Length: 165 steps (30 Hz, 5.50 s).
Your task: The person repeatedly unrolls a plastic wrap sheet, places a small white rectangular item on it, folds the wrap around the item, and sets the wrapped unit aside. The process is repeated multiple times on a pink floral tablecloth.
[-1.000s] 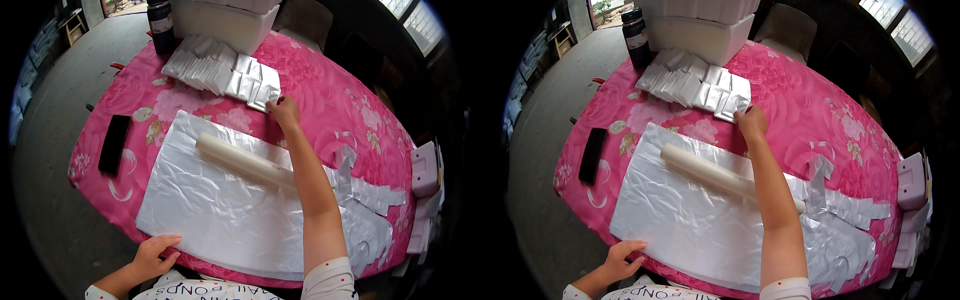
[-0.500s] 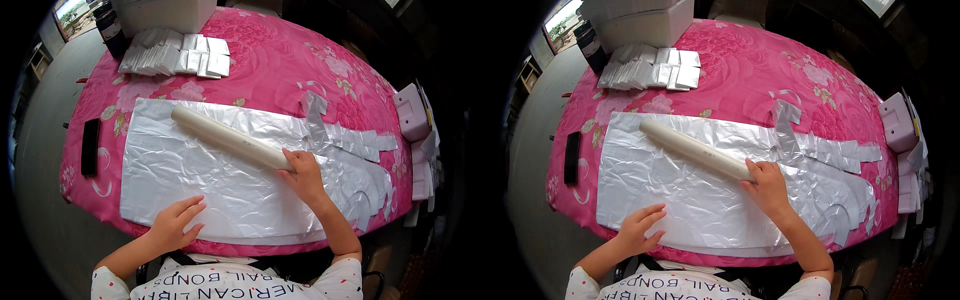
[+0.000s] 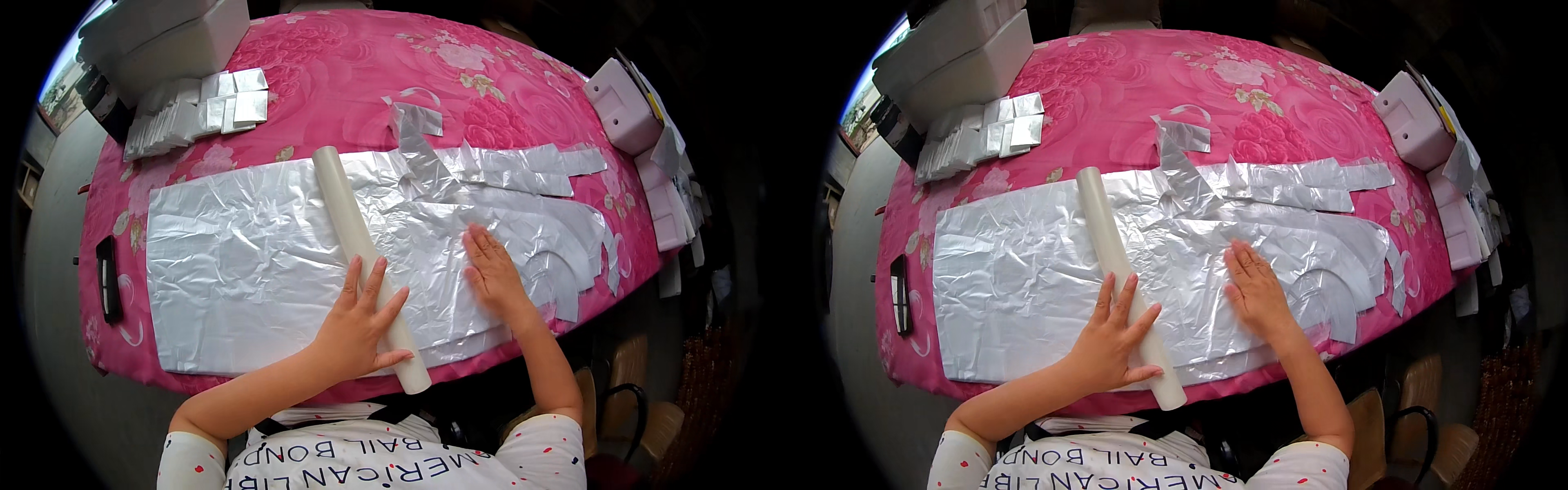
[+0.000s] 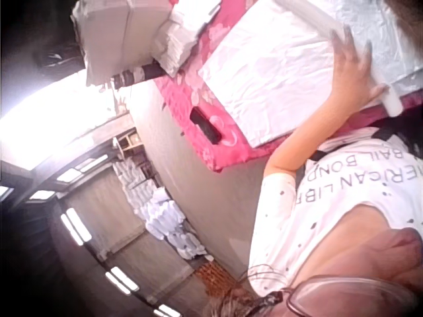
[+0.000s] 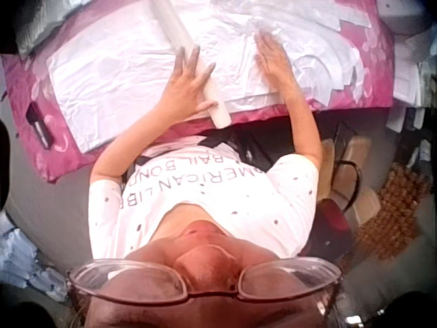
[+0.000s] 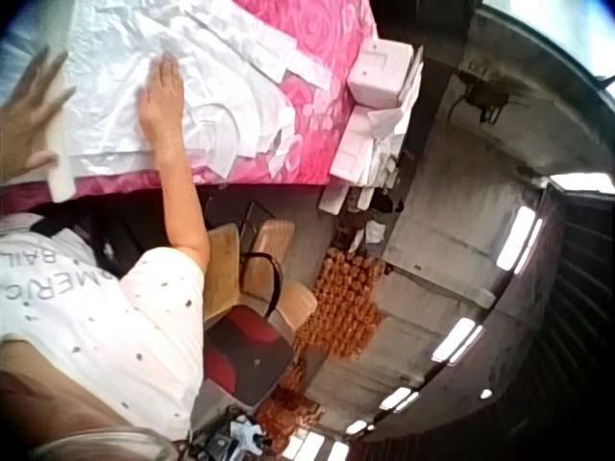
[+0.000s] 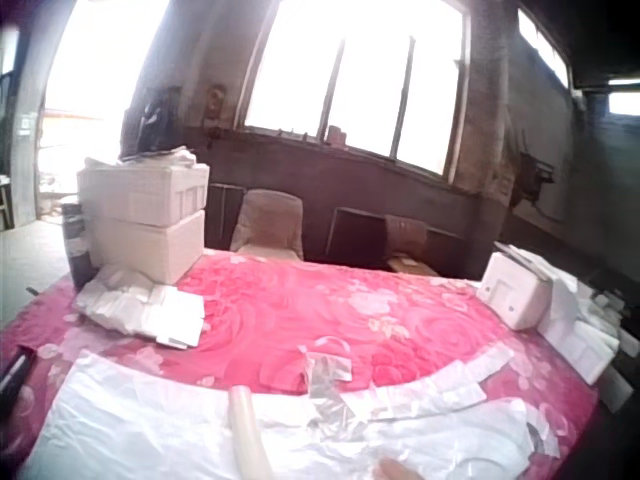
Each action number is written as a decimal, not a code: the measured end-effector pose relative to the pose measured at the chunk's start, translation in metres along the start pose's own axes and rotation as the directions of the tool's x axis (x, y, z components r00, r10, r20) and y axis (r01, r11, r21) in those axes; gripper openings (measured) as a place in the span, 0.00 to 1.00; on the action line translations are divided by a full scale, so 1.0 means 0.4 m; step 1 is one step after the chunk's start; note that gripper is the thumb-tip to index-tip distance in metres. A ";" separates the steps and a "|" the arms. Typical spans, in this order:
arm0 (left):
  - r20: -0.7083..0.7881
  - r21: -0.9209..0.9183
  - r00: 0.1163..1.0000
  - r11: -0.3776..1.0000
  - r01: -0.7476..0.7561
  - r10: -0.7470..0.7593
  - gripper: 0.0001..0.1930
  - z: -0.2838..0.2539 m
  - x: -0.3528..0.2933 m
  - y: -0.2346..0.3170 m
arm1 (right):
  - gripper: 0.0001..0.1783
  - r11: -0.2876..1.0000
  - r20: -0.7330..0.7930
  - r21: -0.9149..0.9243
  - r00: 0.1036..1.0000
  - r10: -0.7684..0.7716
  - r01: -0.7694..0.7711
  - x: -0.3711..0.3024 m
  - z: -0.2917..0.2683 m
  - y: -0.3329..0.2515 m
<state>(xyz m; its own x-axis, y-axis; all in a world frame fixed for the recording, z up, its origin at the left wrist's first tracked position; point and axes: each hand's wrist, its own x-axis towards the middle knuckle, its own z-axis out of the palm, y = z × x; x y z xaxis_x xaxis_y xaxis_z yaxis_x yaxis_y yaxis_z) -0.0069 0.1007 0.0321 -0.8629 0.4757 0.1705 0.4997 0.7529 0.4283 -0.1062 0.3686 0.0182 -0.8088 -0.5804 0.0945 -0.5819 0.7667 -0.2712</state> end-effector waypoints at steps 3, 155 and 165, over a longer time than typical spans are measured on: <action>-0.014 -0.020 0.998 0.998 -0.063 0.062 0.40 0.027 0.012 0.050 | 0.26 0.982 -0.155 -0.046 0.973 0.174 -0.183 -0.050 -0.026 0.202; -0.318 -0.171 0.938 0.982 0.086 -0.138 0.32 0.024 -0.012 -0.088 | 0.23 0.617 -0.219 0.581 0.832 -0.510 0.531 0.194 -0.015 -0.534; 0.325 -0.865 0.781 -0.502 0.016 -0.534 0.34 -0.049 0.217 -0.193 | 0.25 0.896 -0.093 0.285 0.940 -0.328 0.341 0.059 -0.039 -0.197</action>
<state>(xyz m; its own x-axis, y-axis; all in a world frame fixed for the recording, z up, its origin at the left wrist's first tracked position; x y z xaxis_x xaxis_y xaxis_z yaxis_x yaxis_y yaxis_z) -0.1219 0.0751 0.0312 -0.9160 0.1169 -0.3837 -0.3300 -0.7635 0.5552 -0.0808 0.2990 0.0569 -0.5775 -0.7716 0.2668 -0.7726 0.4108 -0.4842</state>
